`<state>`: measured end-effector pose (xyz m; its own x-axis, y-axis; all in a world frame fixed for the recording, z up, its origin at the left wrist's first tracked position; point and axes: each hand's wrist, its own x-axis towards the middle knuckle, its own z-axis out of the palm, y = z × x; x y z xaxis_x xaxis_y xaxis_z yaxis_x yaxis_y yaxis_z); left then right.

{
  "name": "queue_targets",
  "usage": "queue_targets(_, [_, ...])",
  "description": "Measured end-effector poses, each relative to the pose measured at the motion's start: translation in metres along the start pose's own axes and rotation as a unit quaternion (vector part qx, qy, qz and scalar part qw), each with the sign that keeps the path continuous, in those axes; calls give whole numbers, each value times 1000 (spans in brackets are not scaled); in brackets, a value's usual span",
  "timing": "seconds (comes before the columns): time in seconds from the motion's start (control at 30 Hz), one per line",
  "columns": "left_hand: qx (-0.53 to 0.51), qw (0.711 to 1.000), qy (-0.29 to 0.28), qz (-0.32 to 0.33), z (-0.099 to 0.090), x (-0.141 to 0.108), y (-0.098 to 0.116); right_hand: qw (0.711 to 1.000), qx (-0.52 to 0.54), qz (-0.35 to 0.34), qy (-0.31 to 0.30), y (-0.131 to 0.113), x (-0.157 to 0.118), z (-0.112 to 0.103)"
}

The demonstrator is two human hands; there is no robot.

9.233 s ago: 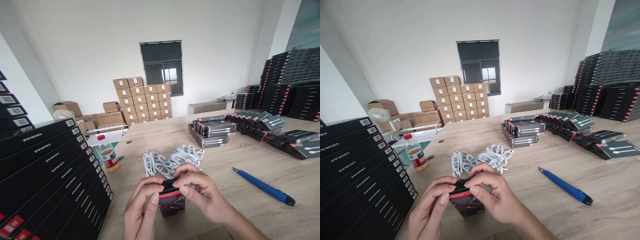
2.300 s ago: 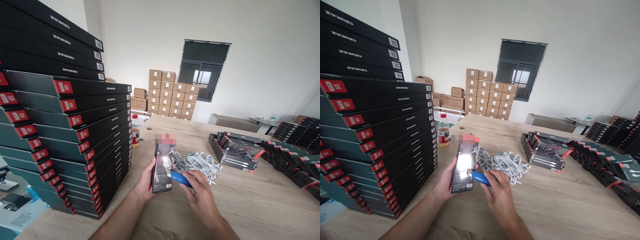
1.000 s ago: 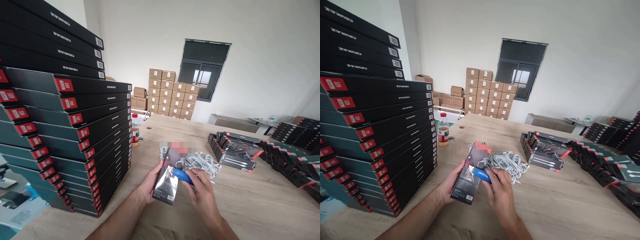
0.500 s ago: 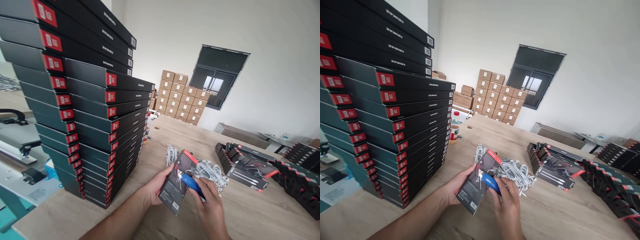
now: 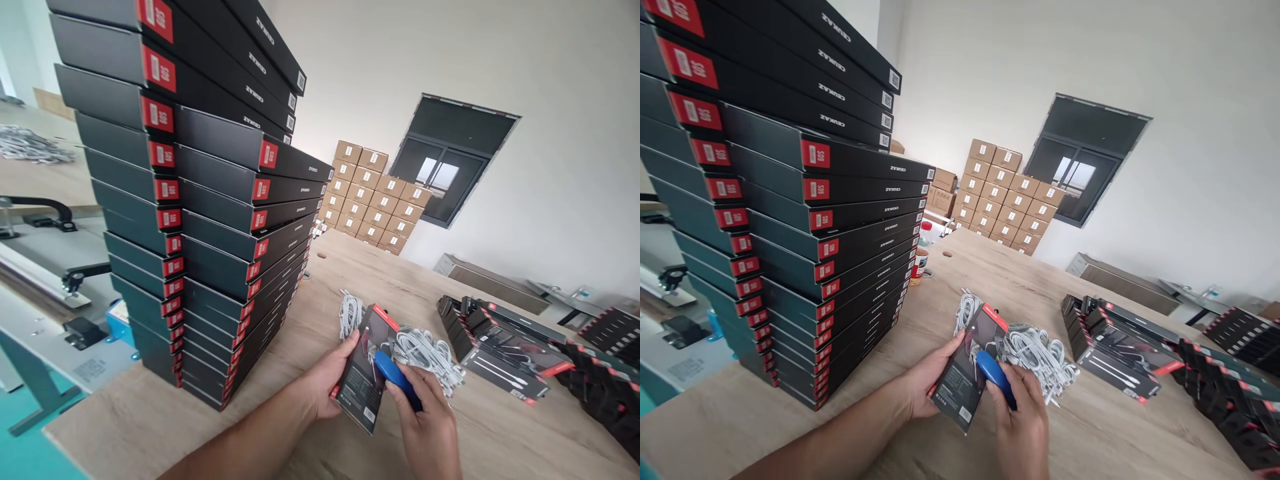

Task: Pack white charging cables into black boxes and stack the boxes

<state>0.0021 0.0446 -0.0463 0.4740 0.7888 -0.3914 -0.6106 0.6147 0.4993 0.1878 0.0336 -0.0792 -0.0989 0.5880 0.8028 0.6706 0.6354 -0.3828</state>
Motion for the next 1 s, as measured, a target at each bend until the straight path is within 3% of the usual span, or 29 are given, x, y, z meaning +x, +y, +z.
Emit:
queue_targets(0.1, [-5, 999, 36, 34, 9, -3, -3, 999, 7, 40, -16, 0, -1, 2])
queue_targets(0.2, [-8, 998, 35, 43, 12, -5, -6, 999, -9, 34, -15, 1, -1, 2])
queue_targets(0.47, [5, 1000, 22, 10, 7, -3, -14, 980, -142, -140, 26, 1, 8, -7])
queue_targets(0.63, [9, 1000, 2, 2, 8, 8, -34, 992, -99, -80, 25, -7, 15, -3])
queue_targets(0.8, [-1, 1000, -7, 3, 11, 10, -31, 994, -82, -64, 31, -3, 15, -5])
queue_targets(0.9, [-9, 998, 31, 61, 12, 10, -24, 994, -74, -81, 22, 5, 14, -10])
queue_targets(1.0, [-31, 989, 30, 139, 12, 11, -16, 996, -70, -62, 13, 14, 13, -14])
